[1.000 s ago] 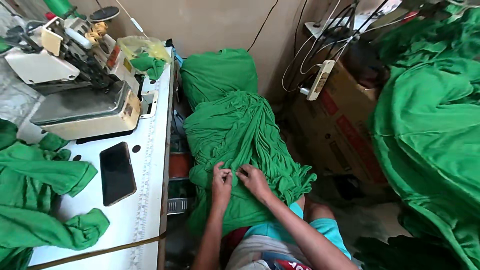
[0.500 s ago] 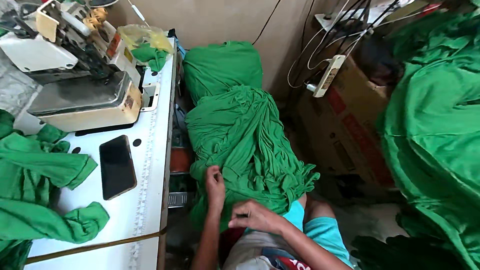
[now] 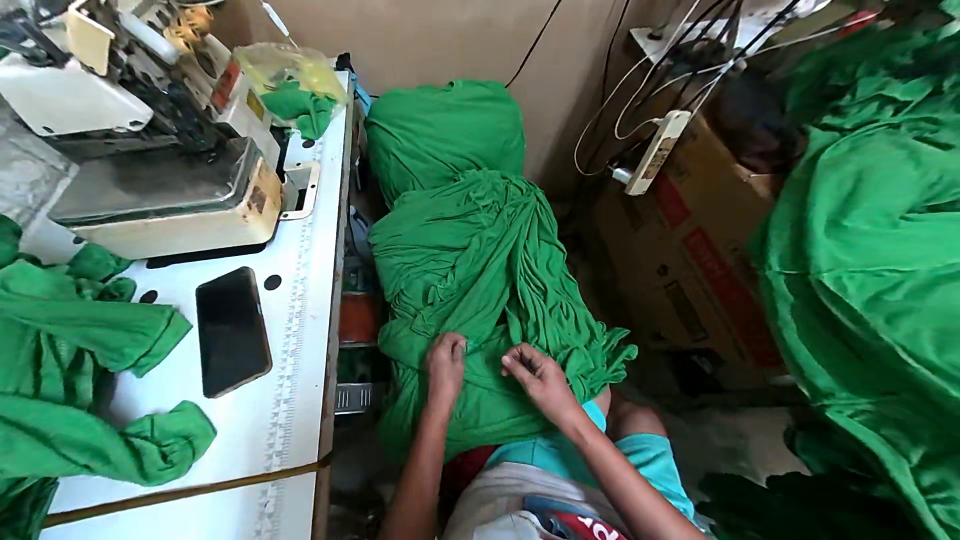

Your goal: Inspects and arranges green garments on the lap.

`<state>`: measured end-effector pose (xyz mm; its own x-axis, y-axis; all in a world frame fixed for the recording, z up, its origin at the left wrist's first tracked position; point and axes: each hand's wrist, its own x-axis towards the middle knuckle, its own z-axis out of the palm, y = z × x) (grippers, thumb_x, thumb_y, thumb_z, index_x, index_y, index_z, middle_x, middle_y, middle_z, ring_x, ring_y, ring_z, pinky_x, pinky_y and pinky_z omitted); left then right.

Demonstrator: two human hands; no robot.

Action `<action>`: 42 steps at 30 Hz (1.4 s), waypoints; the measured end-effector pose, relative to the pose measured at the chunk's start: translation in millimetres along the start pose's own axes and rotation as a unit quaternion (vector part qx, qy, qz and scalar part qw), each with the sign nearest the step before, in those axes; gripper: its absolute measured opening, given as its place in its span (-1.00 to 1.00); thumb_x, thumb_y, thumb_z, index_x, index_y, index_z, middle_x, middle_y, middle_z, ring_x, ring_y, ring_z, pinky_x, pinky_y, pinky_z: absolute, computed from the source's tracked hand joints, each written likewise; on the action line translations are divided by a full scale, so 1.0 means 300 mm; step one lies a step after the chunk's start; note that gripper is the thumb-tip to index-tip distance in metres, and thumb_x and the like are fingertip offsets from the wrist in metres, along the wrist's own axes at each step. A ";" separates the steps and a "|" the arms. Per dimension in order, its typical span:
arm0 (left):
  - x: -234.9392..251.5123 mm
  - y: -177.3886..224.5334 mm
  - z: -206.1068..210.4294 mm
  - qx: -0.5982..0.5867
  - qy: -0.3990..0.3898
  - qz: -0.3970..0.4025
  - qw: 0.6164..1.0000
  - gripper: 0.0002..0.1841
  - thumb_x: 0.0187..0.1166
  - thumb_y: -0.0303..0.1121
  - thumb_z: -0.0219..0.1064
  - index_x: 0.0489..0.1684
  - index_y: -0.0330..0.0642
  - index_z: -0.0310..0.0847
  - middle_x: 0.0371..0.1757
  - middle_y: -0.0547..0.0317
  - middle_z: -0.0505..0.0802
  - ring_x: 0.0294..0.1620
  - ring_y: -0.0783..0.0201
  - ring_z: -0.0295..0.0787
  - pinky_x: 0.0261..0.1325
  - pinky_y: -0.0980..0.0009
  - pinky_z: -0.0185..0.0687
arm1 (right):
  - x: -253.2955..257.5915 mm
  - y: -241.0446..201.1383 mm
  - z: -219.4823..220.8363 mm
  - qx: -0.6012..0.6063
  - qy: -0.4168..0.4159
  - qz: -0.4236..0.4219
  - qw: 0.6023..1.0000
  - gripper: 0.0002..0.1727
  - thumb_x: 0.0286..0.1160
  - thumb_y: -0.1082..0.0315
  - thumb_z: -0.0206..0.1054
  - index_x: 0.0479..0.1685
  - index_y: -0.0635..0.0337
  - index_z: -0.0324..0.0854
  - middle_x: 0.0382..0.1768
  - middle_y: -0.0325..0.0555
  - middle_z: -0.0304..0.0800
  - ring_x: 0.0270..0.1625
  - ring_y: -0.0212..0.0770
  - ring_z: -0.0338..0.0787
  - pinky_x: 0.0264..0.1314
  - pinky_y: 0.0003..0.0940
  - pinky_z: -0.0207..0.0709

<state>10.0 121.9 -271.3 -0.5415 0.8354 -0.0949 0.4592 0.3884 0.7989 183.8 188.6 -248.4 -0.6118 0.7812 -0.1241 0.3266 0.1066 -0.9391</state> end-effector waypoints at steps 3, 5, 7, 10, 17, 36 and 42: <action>0.024 -0.018 -0.022 -0.197 0.012 -0.051 0.979 -0.75 0.76 -0.44 0.16 0.09 -0.49 0.64 -0.01 -0.11 0.81 -0.03 0.23 0.74 0.07 0.27 0.67 | 0.004 -0.010 0.003 -0.029 -0.011 0.003 1.000 -0.75 0.72 0.28 0.22 -0.01 0.29 0.69 -0.22 -0.09 0.79 -0.18 -0.31 0.77 0.00 -0.32 0.66; 0.025 -0.015 -0.035 -0.280 0.005 -0.098 0.955 -0.77 0.75 -0.45 0.19 0.13 -0.48 0.61 0.01 -0.05 0.78 -0.05 0.30 0.71 0.01 0.30 0.66 | 0.019 -0.035 0.018 -0.059 -0.021 -0.001 0.998 -0.77 0.68 0.29 0.27 0.01 0.29 0.69 -0.19 -0.04 0.78 -0.17 -0.25 0.75 0.01 -0.25 0.64; 0.014 -0.011 -0.036 -0.315 0.012 -0.115 0.942 -0.78 0.72 -0.50 0.22 0.19 -0.45 0.52 -0.08 0.01 0.76 -0.18 0.34 0.69 -0.14 0.36 0.65 | 0.037 -0.060 0.033 -0.103 -0.037 -0.017 0.994 -0.75 0.66 0.31 0.30 0.11 0.28 0.68 -0.06 0.03 0.81 -0.05 -0.14 0.81 0.13 -0.15 0.68; -0.009 -0.015 -0.023 -0.305 0.029 -0.100 0.947 -0.72 0.68 -0.53 0.24 0.27 -0.43 0.42 -0.24 0.07 0.80 -0.33 0.37 0.72 -0.28 0.40 0.64 | 0.071 -0.069 0.061 -0.165 -0.037 -0.048 0.984 -0.61 0.69 0.31 0.26 0.44 0.15 0.59 0.09 0.05 0.83 0.05 -0.03 0.85 0.22 -0.01 0.69; -0.075 0.005 0.004 -0.171 0.069 -0.038 0.982 -0.68 0.75 -0.50 0.14 0.39 -0.43 0.42 -0.07 -0.05 0.82 -0.24 0.24 0.86 -0.21 0.31 0.81 | 0.121 -0.064 0.056 -0.209 -0.072 -0.020 0.975 -0.59 0.77 0.19 0.18 0.48 0.08 0.58 0.19 0.04 0.83 0.17 0.03 0.84 0.32 0.07 0.63; -0.087 0.042 -0.018 -0.185 -0.095 -0.115 0.971 -0.36 0.88 0.03 -0.07 -0.31 -0.34 0.76 -0.46 0.20 0.79 -0.53 0.40 0.62 -0.31 0.40 0.60 | 0.020 0.070 0.092 -0.283 0.093 -0.336 0.893 -0.89 0.33 0.51 0.37 -0.23 0.28 0.76 -0.32 0.03 0.83 -0.33 -0.03 0.88 -0.34 -0.14 0.78; -0.024 0.047 -0.021 -0.283 -0.156 -0.124 0.938 -0.79 0.63 -0.41 0.36 -0.44 -0.31 0.68 -0.52 0.29 0.72 -0.51 0.49 0.58 -0.32 0.50 0.56 | 0.000 0.087 0.113 -0.274 0.047 -0.372 0.886 -0.90 0.35 0.52 0.37 -0.22 0.26 0.76 -0.24 0.04 0.87 -0.29 -0.04 0.91 -0.29 -0.15 0.81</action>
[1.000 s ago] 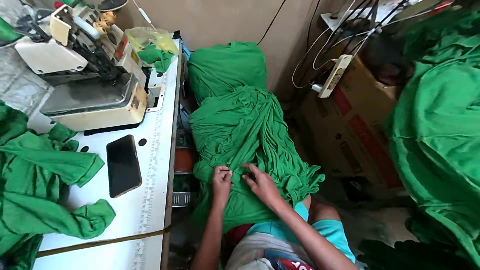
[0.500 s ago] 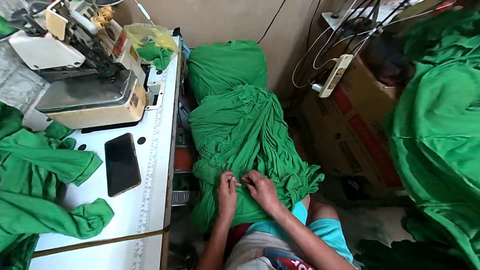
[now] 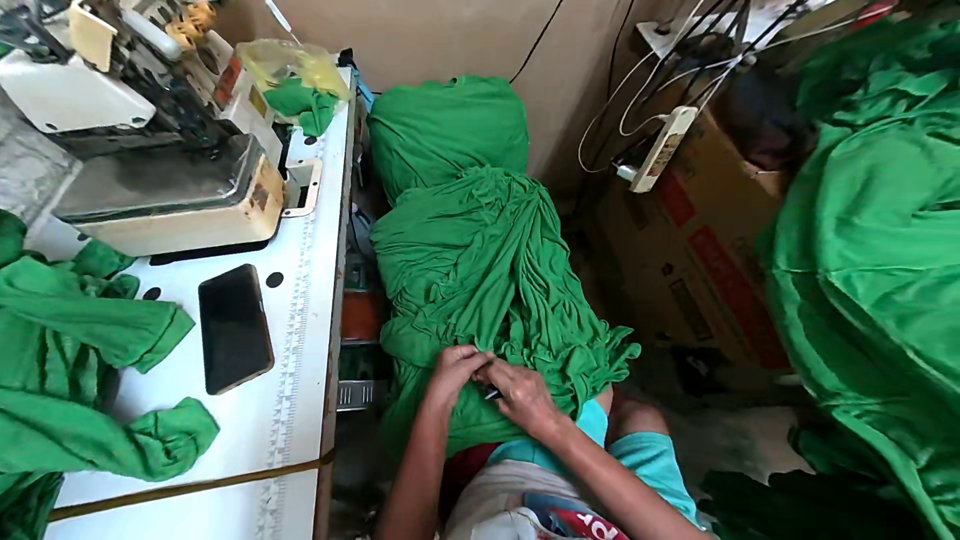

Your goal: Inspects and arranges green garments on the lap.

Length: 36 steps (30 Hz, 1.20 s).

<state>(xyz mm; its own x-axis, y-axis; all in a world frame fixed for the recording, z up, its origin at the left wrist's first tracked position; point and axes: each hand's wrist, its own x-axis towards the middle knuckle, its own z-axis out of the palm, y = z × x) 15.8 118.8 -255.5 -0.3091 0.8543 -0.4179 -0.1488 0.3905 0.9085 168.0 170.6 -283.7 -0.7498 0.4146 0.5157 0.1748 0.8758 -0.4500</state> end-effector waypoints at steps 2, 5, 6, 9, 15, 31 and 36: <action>-0.009 -0.017 0.000 -0.007 0.015 0.014 1.000 -0.80 0.64 -0.43 0.34 -0.43 -0.31 0.66 -0.50 0.28 0.73 -0.52 0.50 0.57 -0.35 0.51 0.54 | -0.013 -0.011 -0.005 0.044 -0.022 0.016 0.999 -0.89 0.39 0.47 0.38 -0.19 0.24 0.77 -0.22 0.01 0.88 -0.27 -0.06 0.91 -0.27 -0.14 0.81; -0.047 -0.033 -0.007 0.011 0.045 0.023 0.999 -0.83 0.69 -0.46 0.28 -0.18 -0.41 0.74 -0.36 0.22 0.80 -0.46 0.52 0.62 -0.32 0.56 0.56 | -0.005 -0.029 -0.057 0.087 -0.102 0.155 0.979 -0.61 0.50 0.07 0.47 0.03 0.24 0.75 -0.18 0.00 0.91 -0.21 -0.01 0.92 -0.17 0.04 0.78; -0.058 -0.037 -0.012 0.013 0.049 0.024 0.998 -0.83 0.70 -0.46 0.27 -0.12 -0.42 0.73 -0.33 0.20 0.81 -0.44 0.52 0.63 -0.32 0.57 0.56 | 0.008 -0.033 -0.081 0.087 -0.139 0.203 0.965 -0.44 0.48 -0.06 0.47 0.18 0.27 0.67 -0.13 0.06 0.89 -0.17 0.07 0.90 -0.12 0.13 0.74; -0.079 -0.052 -0.023 0.018 0.043 0.038 0.998 -0.82 0.71 -0.47 0.24 -0.07 -0.41 0.73 -0.27 0.19 0.83 -0.40 0.51 0.67 -0.29 0.57 0.57 | 0.023 -0.024 -0.105 0.054 -0.152 0.244 0.956 -0.36 0.62 -0.08 0.29 0.37 0.35 0.53 -0.02 0.16 0.83 -0.02 0.15 0.87 0.04 0.13 0.72; -0.095 -0.040 -0.029 0.013 0.043 0.052 0.998 -0.81 0.69 -0.51 0.17 -0.13 -0.38 0.74 -0.29 0.23 0.85 -0.40 0.54 0.69 -0.33 0.61 0.56 | 0.020 0.004 -0.050 -0.059 -0.040 0.115 0.991 -0.78 0.59 0.31 0.34 -0.08 0.32 0.73 -0.15 0.18 0.83 -0.07 0.17 0.89 -0.02 0.04 0.77; -0.116 -0.054 -0.128 0.145 0.096 0.069 0.982 -0.79 0.69 -0.50 0.18 -0.10 -0.44 0.74 -0.23 0.00 0.84 -0.21 0.29 0.78 0.04 0.31 0.72 | 0.234 -0.052 -0.075 -0.090 -0.279 0.294 0.910 -0.56 0.69 0.20 0.25 0.42 0.27 0.58 -0.01 0.25 0.86 0.04 0.32 0.86 0.10 0.29 0.64; -0.127 -0.022 -0.158 0.344 0.266 0.071 0.898 -0.59 0.69 -0.15 0.28 0.36 -0.20 0.69 0.46 -0.16 0.70 0.60 -0.29 0.42 0.52 -0.37 0.25 | 0.233 -0.031 -0.180 -0.044 -0.146 0.247 0.957 -0.75 0.63 0.25 0.31 0.01 0.21 0.79 0.03 0.12 0.84 -0.01 0.12 0.88 -0.02 0.15 0.72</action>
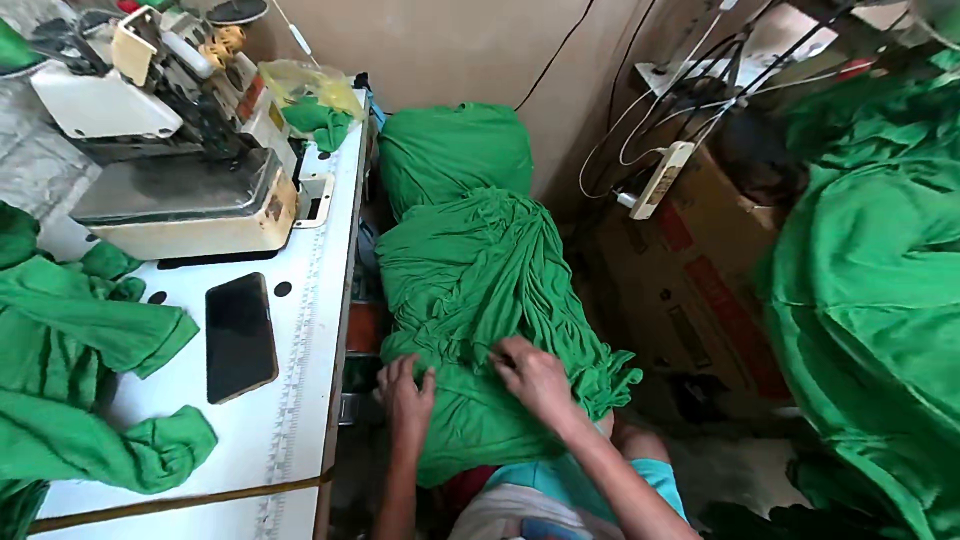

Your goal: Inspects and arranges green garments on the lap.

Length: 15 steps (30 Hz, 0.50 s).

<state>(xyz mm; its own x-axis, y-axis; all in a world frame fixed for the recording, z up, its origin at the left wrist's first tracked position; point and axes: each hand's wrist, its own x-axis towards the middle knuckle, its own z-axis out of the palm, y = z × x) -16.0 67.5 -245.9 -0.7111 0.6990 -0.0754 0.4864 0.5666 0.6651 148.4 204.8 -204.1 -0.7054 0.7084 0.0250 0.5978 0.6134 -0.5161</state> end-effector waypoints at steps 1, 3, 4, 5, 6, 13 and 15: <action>0.001 0.027 0.004 0.000 0.018 0.009 1.000 -0.56 0.69 -0.14 0.28 0.41 -0.20 0.66 0.50 -0.17 0.67 0.64 -0.30 0.38 0.52 -0.37 0.24 | -0.011 0.030 -0.018 0.024 0.071 -0.028 0.997 -0.80 0.52 0.29 0.38 -0.12 0.23 0.80 0.04 0.13 0.80 -0.10 0.08 0.87 -0.14 0.08 0.75; 0.002 0.100 0.039 -0.029 0.017 0.056 0.998 -0.52 0.67 -0.18 0.29 0.49 -0.24 0.58 0.55 -0.20 0.63 0.67 -0.29 0.37 0.54 -0.36 0.26 | -0.027 0.103 -0.068 0.067 0.144 -0.051 0.986 -0.86 0.42 0.37 0.39 -0.25 0.26 0.79 0.25 0.14 0.76 -0.14 -0.02 0.87 -0.19 -0.03 0.76; 0.001 0.143 0.067 -0.046 -0.006 0.087 0.995 -0.48 0.66 -0.19 0.30 0.55 -0.24 0.53 0.60 -0.18 0.59 0.70 -0.26 0.34 0.57 -0.34 0.27 | -0.035 0.142 -0.091 0.087 0.154 -0.045 0.983 -0.84 0.44 0.38 0.33 -0.26 0.27 0.77 0.27 0.10 0.77 -0.11 -0.09 0.86 -0.13 -0.08 0.75; -0.004 0.185 0.101 -0.056 -0.044 0.122 0.990 -0.43 0.65 -0.18 0.31 0.63 -0.22 0.47 0.68 -0.11 0.52 0.76 -0.21 0.27 0.60 -0.32 0.25 | -0.044 0.180 -0.109 0.103 0.155 -0.032 0.982 -0.80 0.48 0.36 0.26 -0.24 0.28 0.76 0.19 0.05 0.82 -0.10 -0.14 0.85 -0.09 -0.11 0.74; -0.014 0.217 0.144 -0.060 -0.089 0.159 0.981 -0.40 0.64 -0.18 0.33 0.67 -0.20 0.43 0.75 -0.04 0.45 0.81 -0.16 0.19 0.64 -0.30 0.21 | -0.051 0.213 -0.118 0.114 0.152 -0.011 0.982 -0.76 0.51 0.34 0.21 -0.21 0.30 0.76 0.00 0.04 0.86 -0.15 -0.13 0.83 -0.11 -0.09 0.69; -0.034 0.223 0.290 -0.071 -0.232 0.246 0.939 -0.63 0.81 -0.21 0.11 0.17 -0.26 0.78 0.33 -0.02 0.82 0.55 0.05 0.60 0.62 -0.05 0.31 | -0.074 0.316 0.029 0.047 -0.012 0.138 0.989 -0.70 0.63 0.23 0.31 0.07 0.32 0.67 -0.01 0.19 0.80 0.00 0.19 0.82 0.06 0.29 0.63; 0.007 0.213 0.248 -0.074 -0.161 0.177 0.968 -0.65 0.80 -0.26 0.12 0.16 -0.33 0.75 0.22 -0.15 0.84 0.39 -0.07 0.70 0.52 -0.08 0.45 | -0.082 0.319 0.042 0.062 0.015 0.133 0.989 -0.67 0.63 0.17 0.34 0.05 0.30 0.67 -0.06 0.16 0.80 -0.04 0.17 0.82 0.01 0.28 0.61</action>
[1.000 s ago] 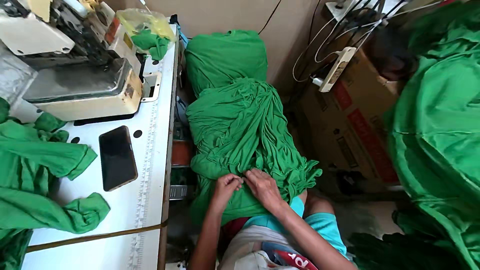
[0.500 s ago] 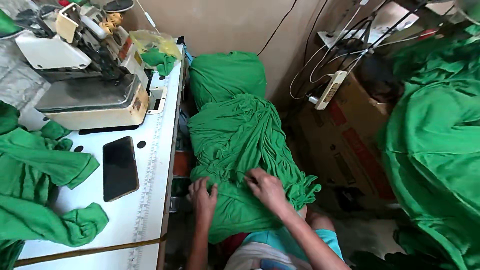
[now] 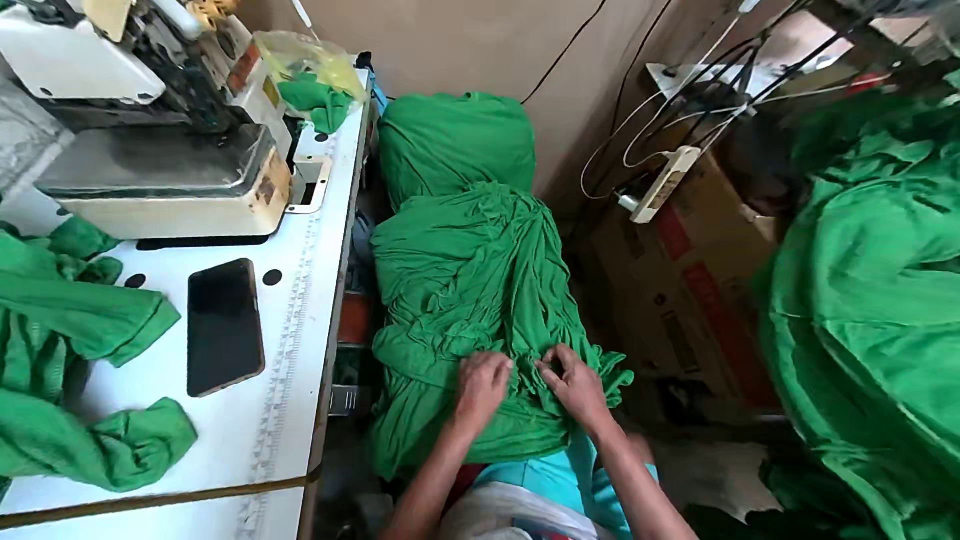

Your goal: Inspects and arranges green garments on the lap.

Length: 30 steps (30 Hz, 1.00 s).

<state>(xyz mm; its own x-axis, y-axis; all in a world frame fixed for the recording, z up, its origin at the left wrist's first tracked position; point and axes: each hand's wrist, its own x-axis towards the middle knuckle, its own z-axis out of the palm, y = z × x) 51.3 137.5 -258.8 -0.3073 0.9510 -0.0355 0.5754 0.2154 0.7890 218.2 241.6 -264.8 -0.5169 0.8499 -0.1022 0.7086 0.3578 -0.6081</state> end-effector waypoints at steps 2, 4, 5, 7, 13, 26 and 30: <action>0.036 -0.017 -0.060 0.042 0.056 -0.104 0.992 -0.51 0.71 -0.15 0.28 0.43 -0.35 0.56 0.45 -0.30 0.66 0.55 -0.24 0.51 0.55 -0.18 0.38 | 0.000 0.004 0.002 0.001 0.004 0.003 1.000 -0.65 0.64 0.14 0.33 0.06 0.29 0.66 -0.06 0.15 0.80 -0.03 0.17 0.82 0.01 0.28 0.60; 0.080 -0.062 -0.102 0.086 0.077 -0.180 0.977 -0.26 0.54 0.00 0.45 0.61 -0.31 0.41 0.66 -0.33 0.46 0.70 -0.32 0.29 0.59 -0.27 0.27 | 0.002 0.009 0.001 0.002 0.003 0.005 1.000 -0.65 0.65 0.13 0.33 0.07 0.28 0.67 -0.05 0.15 0.80 -0.02 0.17 0.82 0.03 0.27 0.61; 0.095 -0.090 -0.121 0.095 0.064 -0.199 0.973 -0.29 0.54 0.00 0.45 0.57 -0.31 0.45 0.67 -0.30 0.45 0.72 -0.32 0.25 0.61 -0.29 0.22 | 0.001 0.010 0.002 0.004 0.002 0.007 1.000 -0.65 0.65 0.12 0.33 0.07 0.27 0.67 -0.05 0.14 0.80 -0.02 0.16 0.82 0.03 0.26 0.61; 0.107 -0.129 -0.154 0.079 0.053 -0.196 0.976 -0.48 0.65 -0.09 0.37 0.41 -0.32 0.62 0.56 -0.22 0.60 0.67 -0.26 0.34 0.60 -0.29 0.20 | -0.002 0.011 0.002 0.011 0.006 0.007 1.000 -0.65 0.64 0.11 0.35 0.05 0.26 0.68 -0.05 0.14 0.81 -0.03 0.16 0.82 0.02 0.27 0.61; 0.059 -0.125 -0.176 -0.225 0.119 -0.135 0.958 -0.68 0.78 -0.28 0.21 -0.03 -0.44 0.70 -0.05 -0.09 0.79 0.05 0.19 0.69 0.23 0.18 0.56 | -0.013 -0.078 -0.036 -0.053 0.035 -0.024 0.998 -0.62 0.48 0.23 0.50 0.16 0.26 0.68 0.22 0.29 0.70 0.01 0.31 0.83 -0.04 0.30 0.68; -0.056 0.031 -0.049 0.000 0.038 0.031 0.999 -0.64 0.43 -0.63 0.36 0.21 -0.52 0.66 0.36 -0.35 0.71 0.47 -0.21 0.61 0.56 -0.03 0.48 | -0.058 -0.218 0.009 0.081 -0.017 -0.043 0.996 -0.42 0.71 -0.16 0.15 0.11 0.21 0.76 -0.11 0.04 0.86 -0.08 0.02 0.85 0.05 0.14 0.68; -0.095 -0.021 0.040 -0.141 0.075 0.079 0.984 -0.62 0.41 -0.63 0.22 0.22 -0.55 0.50 0.33 -0.30 0.69 0.30 0.01 0.71 0.28 0.20 0.67 | -0.026 -0.180 -0.011 0.176 -0.065 0.050 0.981 -0.67 0.64 0.14 0.35 0.00 0.27 0.75 -0.22 -0.01 0.83 -0.16 -0.16 0.79 0.05 -0.07 0.65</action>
<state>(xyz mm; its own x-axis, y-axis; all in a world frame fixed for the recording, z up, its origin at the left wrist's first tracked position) 65.3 111.8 -270.2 -0.3517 0.9195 0.1753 0.3989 -0.0222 0.9167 185.6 217.0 -228.5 -0.5265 0.8092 -0.2606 0.5603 0.0998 -0.8223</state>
